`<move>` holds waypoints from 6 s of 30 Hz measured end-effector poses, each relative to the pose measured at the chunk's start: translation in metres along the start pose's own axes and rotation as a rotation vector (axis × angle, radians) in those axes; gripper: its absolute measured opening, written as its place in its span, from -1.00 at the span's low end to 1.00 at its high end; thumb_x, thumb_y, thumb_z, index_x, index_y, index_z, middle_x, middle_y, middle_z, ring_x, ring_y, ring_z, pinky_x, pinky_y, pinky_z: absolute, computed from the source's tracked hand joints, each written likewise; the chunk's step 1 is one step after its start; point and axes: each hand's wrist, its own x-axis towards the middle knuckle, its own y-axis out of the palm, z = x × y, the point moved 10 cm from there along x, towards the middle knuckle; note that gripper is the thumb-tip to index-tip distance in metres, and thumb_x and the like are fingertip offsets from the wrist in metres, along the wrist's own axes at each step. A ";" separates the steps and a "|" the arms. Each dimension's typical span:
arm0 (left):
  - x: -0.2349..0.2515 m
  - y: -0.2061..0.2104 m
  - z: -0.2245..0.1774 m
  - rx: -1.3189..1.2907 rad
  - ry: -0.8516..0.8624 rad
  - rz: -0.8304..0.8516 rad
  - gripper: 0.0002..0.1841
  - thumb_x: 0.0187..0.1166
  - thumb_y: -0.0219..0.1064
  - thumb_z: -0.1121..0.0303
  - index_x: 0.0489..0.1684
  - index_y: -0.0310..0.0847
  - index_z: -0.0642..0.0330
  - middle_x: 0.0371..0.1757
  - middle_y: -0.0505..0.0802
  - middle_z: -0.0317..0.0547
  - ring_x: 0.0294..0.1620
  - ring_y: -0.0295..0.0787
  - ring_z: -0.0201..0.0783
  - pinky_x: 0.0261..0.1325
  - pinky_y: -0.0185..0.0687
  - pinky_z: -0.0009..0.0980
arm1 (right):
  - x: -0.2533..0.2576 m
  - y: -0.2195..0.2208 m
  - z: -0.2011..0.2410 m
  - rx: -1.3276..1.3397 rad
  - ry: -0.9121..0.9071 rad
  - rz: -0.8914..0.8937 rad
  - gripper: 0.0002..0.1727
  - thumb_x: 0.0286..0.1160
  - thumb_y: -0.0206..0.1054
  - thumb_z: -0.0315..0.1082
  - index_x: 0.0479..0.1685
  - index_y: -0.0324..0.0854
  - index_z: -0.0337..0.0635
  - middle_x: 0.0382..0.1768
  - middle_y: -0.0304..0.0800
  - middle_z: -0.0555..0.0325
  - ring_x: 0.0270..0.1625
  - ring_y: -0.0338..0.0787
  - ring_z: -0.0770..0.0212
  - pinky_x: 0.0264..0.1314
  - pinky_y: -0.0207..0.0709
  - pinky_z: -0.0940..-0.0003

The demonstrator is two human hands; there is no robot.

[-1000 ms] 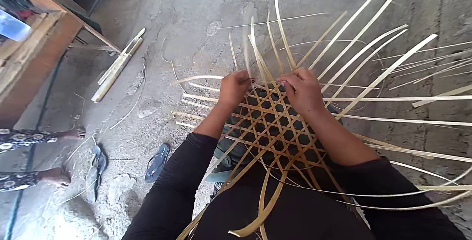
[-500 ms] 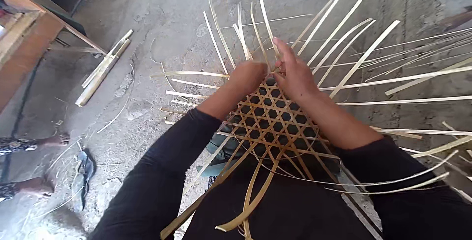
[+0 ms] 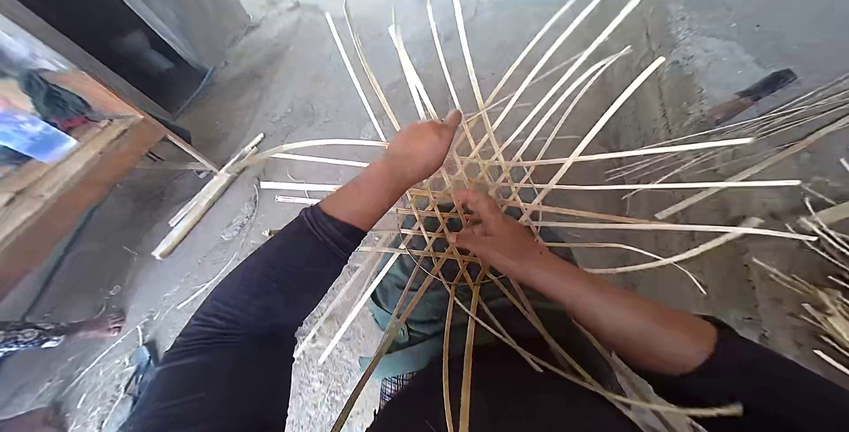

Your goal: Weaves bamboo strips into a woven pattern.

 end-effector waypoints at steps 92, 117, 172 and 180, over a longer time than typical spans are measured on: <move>-0.198 0.188 0.023 -1.234 -0.590 -0.679 -0.59 0.81 0.11 0.26 0.50 0.45 0.31 -0.24 0.88 -0.11 -0.50 0.84 -0.39 -0.34 0.86 -0.42 | 0.070 0.053 0.181 -1.186 -1.198 -0.028 -0.63 0.79 0.14 -0.10 0.39 0.76 0.26 0.63 0.57 0.15 0.77 0.32 -0.20 0.79 -0.02 -0.38; -0.198 0.200 0.029 -1.421 -0.840 -0.582 -0.66 0.79 0.18 0.44 0.48 0.37 0.15 -0.12 0.73 0.01 -0.68 0.75 -0.30 -0.53 0.86 -0.35 | 0.017 -0.012 0.121 -1.053 -0.013 0.186 -0.79 0.38 0.52 -0.60 -0.02 0.79 -0.35 0.01 0.84 -0.21 0.14 0.80 -0.14 0.31 0.56 -0.12; -0.189 0.135 -0.007 -0.089 0.271 -0.107 -0.70 0.66 0.13 0.15 0.03 0.83 -0.17 0.11 0.83 -0.27 0.31 0.60 -0.07 0.35 0.20 0.05 | 0.093 -0.049 -0.050 -0.810 -0.452 -0.434 -0.67 0.81 0.07 -0.30 0.14 0.80 0.08 0.12 0.76 -0.09 0.28 0.65 -0.22 0.27 0.38 -0.23; -0.193 0.132 -0.009 -0.095 0.203 -0.092 -0.75 0.61 0.19 0.13 -0.03 0.82 -0.18 0.07 0.82 -0.26 0.31 0.59 -0.04 0.37 0.21 0.10 | 0.093 -0.048 -0.053 -0.791 -0.419 -0.413 -0.67 0.81 0.06 -0.29 0.13 0.79 0.10 0.13 0.75 -0.05 0.29 0.64 -0.20 0.32 0.36 -0.24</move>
